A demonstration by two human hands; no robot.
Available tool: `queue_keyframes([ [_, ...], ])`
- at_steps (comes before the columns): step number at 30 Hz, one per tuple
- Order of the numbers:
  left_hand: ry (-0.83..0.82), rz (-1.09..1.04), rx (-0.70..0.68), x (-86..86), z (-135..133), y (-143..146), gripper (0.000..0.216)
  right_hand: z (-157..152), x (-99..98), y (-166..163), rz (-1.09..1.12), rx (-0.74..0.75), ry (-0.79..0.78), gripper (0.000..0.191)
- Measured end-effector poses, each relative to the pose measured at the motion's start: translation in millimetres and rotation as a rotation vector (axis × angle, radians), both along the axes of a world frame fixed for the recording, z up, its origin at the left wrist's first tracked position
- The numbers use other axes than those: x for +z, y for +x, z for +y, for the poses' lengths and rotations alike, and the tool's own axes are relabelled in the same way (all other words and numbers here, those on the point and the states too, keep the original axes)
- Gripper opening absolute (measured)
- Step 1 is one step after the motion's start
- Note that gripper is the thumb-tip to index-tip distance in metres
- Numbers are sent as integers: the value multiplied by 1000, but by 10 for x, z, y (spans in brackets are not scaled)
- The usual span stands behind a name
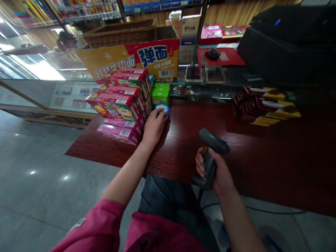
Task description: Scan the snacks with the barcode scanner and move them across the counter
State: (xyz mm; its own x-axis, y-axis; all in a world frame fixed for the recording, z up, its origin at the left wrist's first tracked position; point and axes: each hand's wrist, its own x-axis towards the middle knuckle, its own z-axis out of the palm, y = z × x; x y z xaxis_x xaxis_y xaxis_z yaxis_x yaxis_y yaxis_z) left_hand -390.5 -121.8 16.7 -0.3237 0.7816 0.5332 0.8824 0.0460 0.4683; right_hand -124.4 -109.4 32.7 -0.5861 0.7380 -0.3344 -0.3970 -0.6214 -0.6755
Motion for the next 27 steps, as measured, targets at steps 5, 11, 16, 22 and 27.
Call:
queue_keyframes([
  [5, -37, 96, 149, 59, 1, 13, 25, -6, 4, 6, 9, 3, 13, 31],
  [11, -45, 86, 208, 50, 45, 12, 32, -3, -6, 20, 4, 16, 22, 27],
  [16, 2, 91, 225, 2, 73, -34, 26, -6, -35, 11, 36, 9, 16, 29],
  [22, 75, 214, 42, -13, 53, 105, 32, 65, -82, 172, 103, -78, 31, 28],
  [27, -101, 331, -399, -46, 94, 774, 28, 228, -92, 592, 120, -223, 68, 27],
])
